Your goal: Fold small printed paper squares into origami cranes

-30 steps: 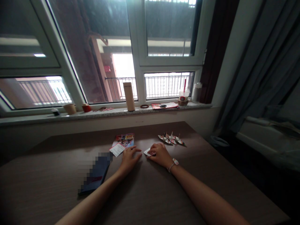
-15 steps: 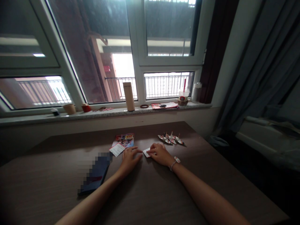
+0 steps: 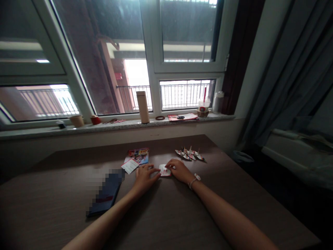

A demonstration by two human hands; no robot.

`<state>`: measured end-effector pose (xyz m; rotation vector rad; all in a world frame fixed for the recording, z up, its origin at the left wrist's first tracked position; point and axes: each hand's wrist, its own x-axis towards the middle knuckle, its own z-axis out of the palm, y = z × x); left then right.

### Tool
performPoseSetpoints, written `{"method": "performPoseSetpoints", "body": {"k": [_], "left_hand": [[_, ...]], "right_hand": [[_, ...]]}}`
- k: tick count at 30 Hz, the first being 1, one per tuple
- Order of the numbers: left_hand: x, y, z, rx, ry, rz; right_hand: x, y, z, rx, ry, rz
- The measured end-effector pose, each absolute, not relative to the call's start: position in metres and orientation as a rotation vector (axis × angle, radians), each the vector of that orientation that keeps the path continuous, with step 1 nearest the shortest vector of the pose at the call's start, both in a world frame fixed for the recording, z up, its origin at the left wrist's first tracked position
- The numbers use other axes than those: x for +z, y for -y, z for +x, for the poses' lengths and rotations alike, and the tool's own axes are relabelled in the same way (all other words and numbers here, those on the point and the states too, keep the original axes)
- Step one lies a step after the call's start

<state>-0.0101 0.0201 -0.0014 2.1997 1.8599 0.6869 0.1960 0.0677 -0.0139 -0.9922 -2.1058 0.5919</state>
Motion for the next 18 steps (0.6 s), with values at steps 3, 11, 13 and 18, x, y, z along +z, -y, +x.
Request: {"method": "performPoseSetpoints", "body": {"k": [3, 11, 13, 18], "left_hand": [[-0.0039, -0.0201, -0.0105, 0.680, -1.880, 2.206], [-0.0070, -0.0225, -0.0127, 0.622, -1.832, 2.261], [-0.0065, -0.0231, -0.0127, 0.634, -1.813, 2.262], [-0.0065, -0.0247, -0.0129, 0.718, -1.803, 2.246]], "right_hand": [[-0.0167, -0.0698, 0.1979, 0.566, 2.093, -0.990], [-0.0209, -0.0750, 0.2052, 0.564, 2.205, -0.954], [-0.0204, -0.0747, 0.2053, 0.589, 2.210, -0.974], [-0.0198, -0.0738, 0.2040, 0.658, 2.171, -0.994]]}}
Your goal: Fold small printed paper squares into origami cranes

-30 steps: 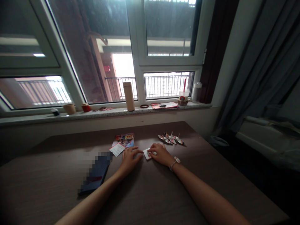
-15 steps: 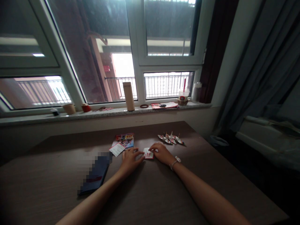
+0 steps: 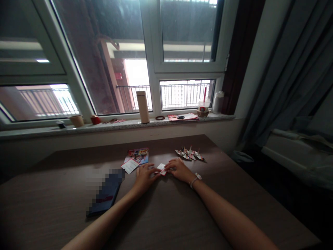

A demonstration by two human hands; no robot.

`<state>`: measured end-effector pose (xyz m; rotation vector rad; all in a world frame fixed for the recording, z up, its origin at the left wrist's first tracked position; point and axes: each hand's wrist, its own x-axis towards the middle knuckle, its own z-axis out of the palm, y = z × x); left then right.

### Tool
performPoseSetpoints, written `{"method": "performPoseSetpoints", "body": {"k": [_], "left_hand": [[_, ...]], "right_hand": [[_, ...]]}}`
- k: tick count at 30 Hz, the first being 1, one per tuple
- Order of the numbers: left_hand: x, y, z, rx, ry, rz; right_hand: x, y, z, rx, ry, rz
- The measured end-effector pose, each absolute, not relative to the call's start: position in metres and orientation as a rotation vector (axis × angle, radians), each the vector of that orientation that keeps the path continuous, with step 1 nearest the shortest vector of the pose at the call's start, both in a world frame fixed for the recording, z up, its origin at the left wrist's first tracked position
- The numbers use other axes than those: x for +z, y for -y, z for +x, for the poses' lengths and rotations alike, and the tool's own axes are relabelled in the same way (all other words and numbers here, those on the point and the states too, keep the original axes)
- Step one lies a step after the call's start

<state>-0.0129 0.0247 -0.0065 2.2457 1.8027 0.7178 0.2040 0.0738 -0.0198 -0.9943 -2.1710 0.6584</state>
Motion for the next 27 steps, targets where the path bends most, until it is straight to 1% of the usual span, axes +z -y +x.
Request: {"method": "performPoseSetpoints", "body": {"k": [13, 27], "left_hand": [[-0.008, -0.030, -0.015, 0.824, -1.843, 2.187], [-0.006, -0.027, -0.014, 0.721, -1.811, 2.238]], "right_hand": [[-0.018, -0.070, 0.201, 0.608, 2.175, -0.980], [-0.014, -0.065, 0.193, 0.553, 2.245, -0.936]]}}
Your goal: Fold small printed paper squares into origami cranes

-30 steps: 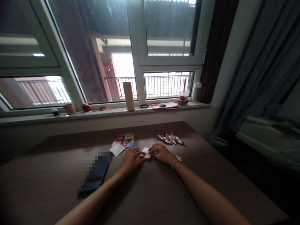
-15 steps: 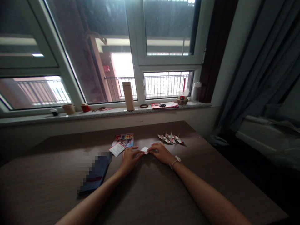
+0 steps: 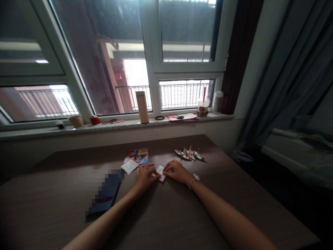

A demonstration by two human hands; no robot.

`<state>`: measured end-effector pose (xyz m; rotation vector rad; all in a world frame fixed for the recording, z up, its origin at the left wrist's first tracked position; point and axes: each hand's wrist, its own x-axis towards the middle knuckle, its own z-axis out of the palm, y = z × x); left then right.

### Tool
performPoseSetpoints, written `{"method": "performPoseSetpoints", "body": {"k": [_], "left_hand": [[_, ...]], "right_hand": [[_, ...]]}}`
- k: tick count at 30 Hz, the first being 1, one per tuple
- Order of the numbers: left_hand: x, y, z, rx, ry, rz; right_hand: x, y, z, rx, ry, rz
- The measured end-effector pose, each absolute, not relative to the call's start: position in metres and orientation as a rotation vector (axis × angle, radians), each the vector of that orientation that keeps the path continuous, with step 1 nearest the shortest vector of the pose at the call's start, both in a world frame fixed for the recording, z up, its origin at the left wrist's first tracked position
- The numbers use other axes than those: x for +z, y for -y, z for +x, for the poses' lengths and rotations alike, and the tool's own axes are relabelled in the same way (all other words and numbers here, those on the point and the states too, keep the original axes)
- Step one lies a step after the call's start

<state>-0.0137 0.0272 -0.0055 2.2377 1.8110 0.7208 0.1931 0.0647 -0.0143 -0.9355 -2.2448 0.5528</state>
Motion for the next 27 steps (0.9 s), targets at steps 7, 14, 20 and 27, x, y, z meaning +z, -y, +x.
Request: {"method": "performPoseSetpoints", "body": {"k": [7, 14, 20, 27], "left_hand": [[-0.001, -0.020, -0.010, 0.668, -1.856, 2.242], [0.002, -0.017, -0.008, 0.622, -1.885, 2.240], [0.003, -0.016, -0.007, 0.618, -1.931, 2.222], [0.001, -0.015, -0.006, 0.621, -1.976, 2.246]], "right_hand": [[-0.019, -0.062, 0.189, 0.533, 2.181, -1.064], [-0.020, -0.059, 0.184, 0.535, 2.119, -1.174], [-0.019, -0.058, 0.181, 0.481, 2.106, -1.287], [-0.024, -0.061, 0.182, 0.456, 2.106, -1.301]]}}
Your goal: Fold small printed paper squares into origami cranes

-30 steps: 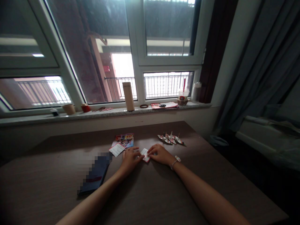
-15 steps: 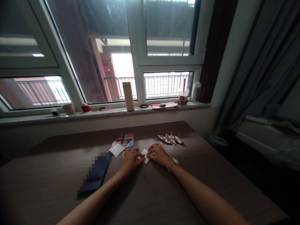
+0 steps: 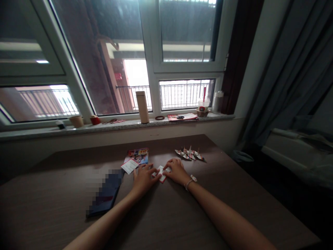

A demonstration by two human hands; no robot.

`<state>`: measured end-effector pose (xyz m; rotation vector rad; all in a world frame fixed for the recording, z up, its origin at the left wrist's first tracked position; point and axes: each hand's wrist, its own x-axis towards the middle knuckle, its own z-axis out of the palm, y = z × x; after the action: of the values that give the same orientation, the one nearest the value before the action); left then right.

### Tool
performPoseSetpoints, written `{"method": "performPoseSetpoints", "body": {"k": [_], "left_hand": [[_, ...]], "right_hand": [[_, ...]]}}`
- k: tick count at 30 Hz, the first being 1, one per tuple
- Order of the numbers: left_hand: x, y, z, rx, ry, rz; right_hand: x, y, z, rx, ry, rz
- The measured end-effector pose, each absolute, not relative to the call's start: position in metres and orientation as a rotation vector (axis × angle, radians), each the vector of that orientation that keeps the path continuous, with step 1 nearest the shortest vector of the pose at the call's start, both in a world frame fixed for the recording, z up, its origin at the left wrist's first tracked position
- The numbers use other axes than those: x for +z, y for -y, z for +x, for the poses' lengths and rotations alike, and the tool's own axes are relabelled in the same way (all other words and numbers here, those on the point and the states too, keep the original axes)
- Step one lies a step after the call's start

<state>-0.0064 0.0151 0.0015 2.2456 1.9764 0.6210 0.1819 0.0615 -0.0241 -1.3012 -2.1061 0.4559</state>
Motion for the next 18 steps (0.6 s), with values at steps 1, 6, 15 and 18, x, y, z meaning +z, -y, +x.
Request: {"method": "performPoseSetpoints", "body": {"k": [1, 6, 15, 18], "left_hand": [[0.0014, -0.0151, -0.0060, 0.619, -1.980, 2.251], [0.0009, -0.0145, -0.0061, 0.612, -1.984, 2.285], [0.0002, -0.0150, -0.0108, 0.541, -1.982, 2.262], [-0.0004, -0.0163, -0.0106, 0.533, -1.994, 2.262]], "right_hand": [[-0.0252, -0.0618, 0.1814, 0.444, 2.102, -1.303], [-0.0257, -0.0620, 0.1786, 0.411, 2.085, -1.336], [-0.0209, -0.0607, 0.1844, 0.454, 2.134, -1.299], [-0.0218, -0.0610, 0.1874, 0.480, 2.167, -1.271]]}}
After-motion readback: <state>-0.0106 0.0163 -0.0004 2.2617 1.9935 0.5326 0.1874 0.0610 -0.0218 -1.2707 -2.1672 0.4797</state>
